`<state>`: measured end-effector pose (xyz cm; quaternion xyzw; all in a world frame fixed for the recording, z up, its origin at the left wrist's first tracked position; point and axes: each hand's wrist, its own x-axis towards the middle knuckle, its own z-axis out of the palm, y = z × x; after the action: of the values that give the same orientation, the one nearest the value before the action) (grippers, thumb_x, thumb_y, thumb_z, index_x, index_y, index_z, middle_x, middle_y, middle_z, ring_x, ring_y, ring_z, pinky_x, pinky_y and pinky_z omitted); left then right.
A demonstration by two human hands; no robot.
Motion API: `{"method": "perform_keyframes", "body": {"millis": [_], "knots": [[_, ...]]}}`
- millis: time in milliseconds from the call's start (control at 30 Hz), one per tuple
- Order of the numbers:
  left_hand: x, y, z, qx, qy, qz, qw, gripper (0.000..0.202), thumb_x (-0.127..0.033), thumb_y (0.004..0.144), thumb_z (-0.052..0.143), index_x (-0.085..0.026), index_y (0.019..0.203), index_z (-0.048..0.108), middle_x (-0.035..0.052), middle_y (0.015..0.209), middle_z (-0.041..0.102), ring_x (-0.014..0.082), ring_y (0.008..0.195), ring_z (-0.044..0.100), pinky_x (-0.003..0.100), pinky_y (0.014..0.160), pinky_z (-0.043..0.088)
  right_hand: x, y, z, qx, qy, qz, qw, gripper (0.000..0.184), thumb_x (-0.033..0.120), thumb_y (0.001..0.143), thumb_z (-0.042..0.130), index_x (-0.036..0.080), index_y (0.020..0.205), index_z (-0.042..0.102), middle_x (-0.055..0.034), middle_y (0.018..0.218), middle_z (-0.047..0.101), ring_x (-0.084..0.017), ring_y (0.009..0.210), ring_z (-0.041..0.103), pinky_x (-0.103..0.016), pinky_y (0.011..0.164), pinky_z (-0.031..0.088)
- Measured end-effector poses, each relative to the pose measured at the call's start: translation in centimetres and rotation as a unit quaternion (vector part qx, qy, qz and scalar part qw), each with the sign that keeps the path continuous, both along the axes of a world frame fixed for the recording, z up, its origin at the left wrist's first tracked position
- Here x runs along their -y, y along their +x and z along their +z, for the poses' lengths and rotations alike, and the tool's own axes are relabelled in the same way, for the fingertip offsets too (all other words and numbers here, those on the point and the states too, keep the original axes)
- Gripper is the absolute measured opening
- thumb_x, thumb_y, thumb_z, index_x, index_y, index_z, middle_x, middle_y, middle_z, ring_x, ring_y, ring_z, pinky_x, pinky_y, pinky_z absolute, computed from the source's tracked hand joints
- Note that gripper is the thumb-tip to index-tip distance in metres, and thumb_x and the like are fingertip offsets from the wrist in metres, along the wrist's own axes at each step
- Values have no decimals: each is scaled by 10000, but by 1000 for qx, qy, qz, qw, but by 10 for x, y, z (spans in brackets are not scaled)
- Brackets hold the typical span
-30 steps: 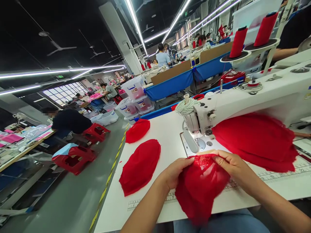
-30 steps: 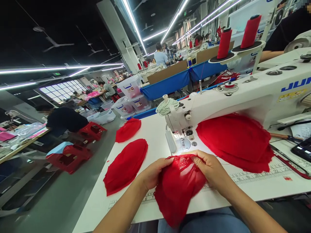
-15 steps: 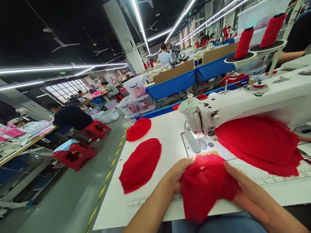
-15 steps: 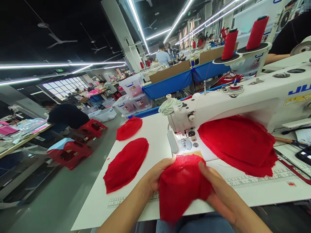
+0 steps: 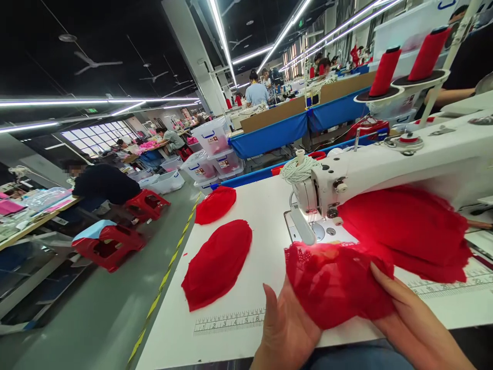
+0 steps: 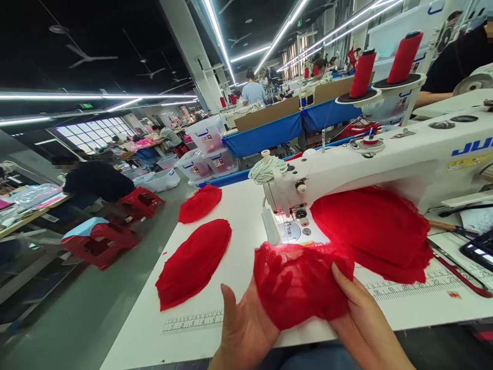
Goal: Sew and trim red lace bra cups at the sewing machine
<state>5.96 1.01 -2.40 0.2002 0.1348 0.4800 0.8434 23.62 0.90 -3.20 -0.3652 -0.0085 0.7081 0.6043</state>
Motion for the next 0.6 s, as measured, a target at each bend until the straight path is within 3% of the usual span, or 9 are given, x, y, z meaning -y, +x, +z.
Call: {"method": "perform_keyframes", "body": {"millis": [100, 200, 400, 500, 600], "knots": [[4, 11, -4, -8, -30, 16, 999, 524, -556, 768, 684, -209, 1161, 679, 94, 1324, 611, 290, 1383, 375, 407, 1139, 291, 2, -3, 0, 4, -28, -21, 999, 416, 332, 745, 770, 222, 1137, 685, -66, 1109, 734, -305, 1035, 677, -413, 889, 579], [1, 15, -8, -8, -92, 24, 995, 325, -385, 917, 547, -160, 1066, 727, 82, 1217, 685, 243, 1304, 490, 364, 1134, 318, 2, 0, -1, 3, -50, -18, 999, 415, 306, 748, 758, 220, 1145, 674, -60, 1086, 742, -303, 1044, 675, -414, 899, 577], [-7, 5, -7, 18, -145, 42, 988, 399, -335, 999, 383, -159, 1047, 737, 52, 1120, 729, 180, 1139, 630, 331, 1111, 367, 3, 12, -9, 13, -122, -26, 992, 425, 260, 703, 738, 223, 1118, 657, -51, 1009, 762, -299, 1073, 662, -417, 896, 581], [-8, 1, -3, 31, -127, 26, 991, 412, -342, 1004, 365, -166, 1055, 734, 52, 1126, 726, 179, 1140, 630, 344, 1115, 363, 4, 16, -11, -15, -154, -37, 987, 407, 238, 719, 712, 249, 1121, 651, -43, 1002, 764, -282, 1050, 675, -397, 859, 600], [-7, 1, 2, 12, -110, 25, 994, 390, -379, 988, 408, -172, 1076, 726, 56, 1175, 706, 199, 1209, 582, 356, 1123, 348, 3, 14, -9, -17, -139, -34, 990, 427, 252, 735, 717, 259, 1154, 636, -39, 1022, 760, -279, 1053, 674, -392, 859, 603]]}}
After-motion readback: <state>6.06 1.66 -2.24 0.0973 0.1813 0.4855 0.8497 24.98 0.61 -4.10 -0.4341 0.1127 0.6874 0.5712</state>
